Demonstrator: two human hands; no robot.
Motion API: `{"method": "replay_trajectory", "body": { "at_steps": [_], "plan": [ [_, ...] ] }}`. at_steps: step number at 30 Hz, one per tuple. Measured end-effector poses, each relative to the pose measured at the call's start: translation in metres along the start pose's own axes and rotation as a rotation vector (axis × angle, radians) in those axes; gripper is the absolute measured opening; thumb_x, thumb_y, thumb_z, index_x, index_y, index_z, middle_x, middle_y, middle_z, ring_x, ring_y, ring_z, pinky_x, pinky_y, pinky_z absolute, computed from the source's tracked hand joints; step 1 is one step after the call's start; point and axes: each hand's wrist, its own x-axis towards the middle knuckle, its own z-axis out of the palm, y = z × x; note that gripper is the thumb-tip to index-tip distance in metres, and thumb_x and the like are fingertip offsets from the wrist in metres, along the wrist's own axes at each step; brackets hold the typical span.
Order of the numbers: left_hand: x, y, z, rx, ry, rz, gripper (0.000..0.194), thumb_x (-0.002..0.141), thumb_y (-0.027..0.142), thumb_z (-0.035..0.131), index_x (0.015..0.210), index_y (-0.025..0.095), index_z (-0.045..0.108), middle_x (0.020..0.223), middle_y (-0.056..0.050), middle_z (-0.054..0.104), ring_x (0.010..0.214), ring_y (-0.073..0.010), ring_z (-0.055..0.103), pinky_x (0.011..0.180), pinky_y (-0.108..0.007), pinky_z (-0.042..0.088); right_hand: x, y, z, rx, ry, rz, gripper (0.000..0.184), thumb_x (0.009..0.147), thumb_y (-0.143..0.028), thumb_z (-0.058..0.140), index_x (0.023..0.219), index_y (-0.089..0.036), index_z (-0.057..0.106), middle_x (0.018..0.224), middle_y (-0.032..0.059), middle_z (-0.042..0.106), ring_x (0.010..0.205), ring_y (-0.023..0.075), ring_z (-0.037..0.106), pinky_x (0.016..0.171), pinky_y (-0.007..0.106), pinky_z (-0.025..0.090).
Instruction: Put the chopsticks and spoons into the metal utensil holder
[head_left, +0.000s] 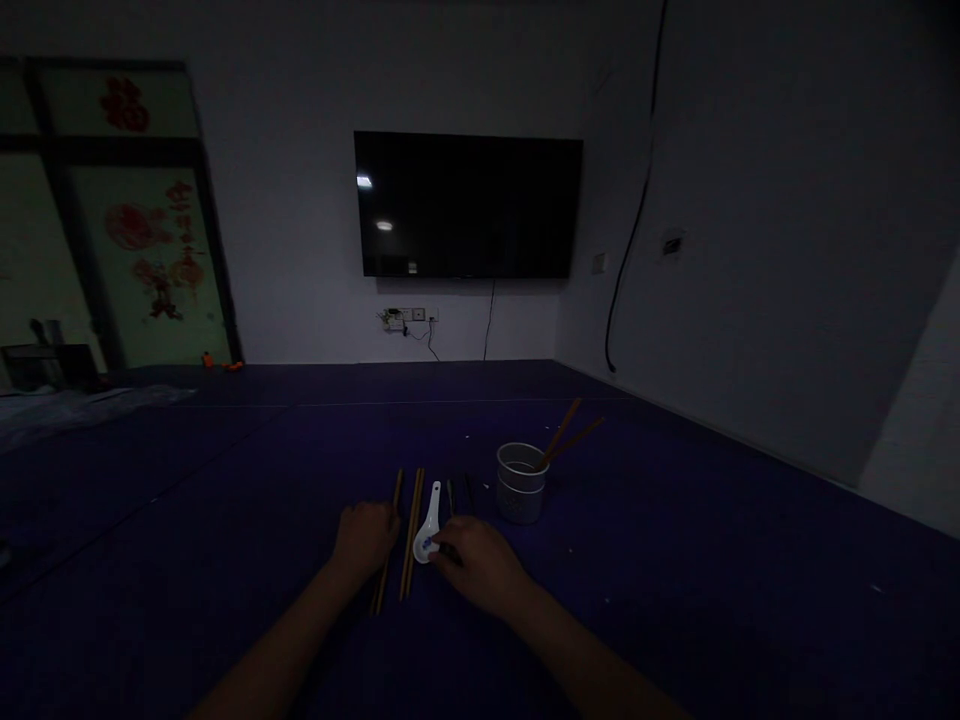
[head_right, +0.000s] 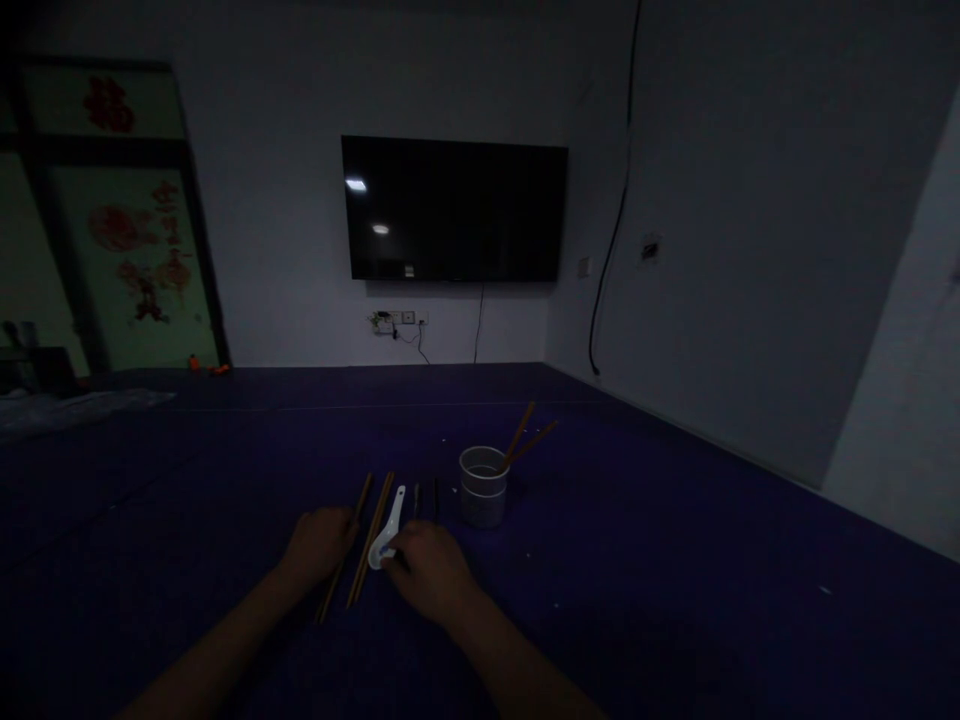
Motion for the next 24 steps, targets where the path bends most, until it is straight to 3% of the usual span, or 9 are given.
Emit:
{"method": "replay_trajectory", "body": {
  "at_steps": [24],
  "plan": [
    [-0.0056, 0.0064, -0.0046, 0.005, 0.009, 0.001, 0.041, 0.090, 0.036, 0.031, 0.093, 0.015, 0.066, 0.099, -0.014, 0.069, 0.097, -0.0260, 0.062, 0.087, -0.040, 0.039, 0.0002, 0.0034, 0.0015, -0.020, 0.009, -0.048, 0.028, 0.087, -0.031, 0.047, 0.103, -0.019, 0.066, 0.100, 0.0068, 0.066, 0.098, 0.0183, 0.058, 0.082, 0.025, 0.039]
  ]
}}
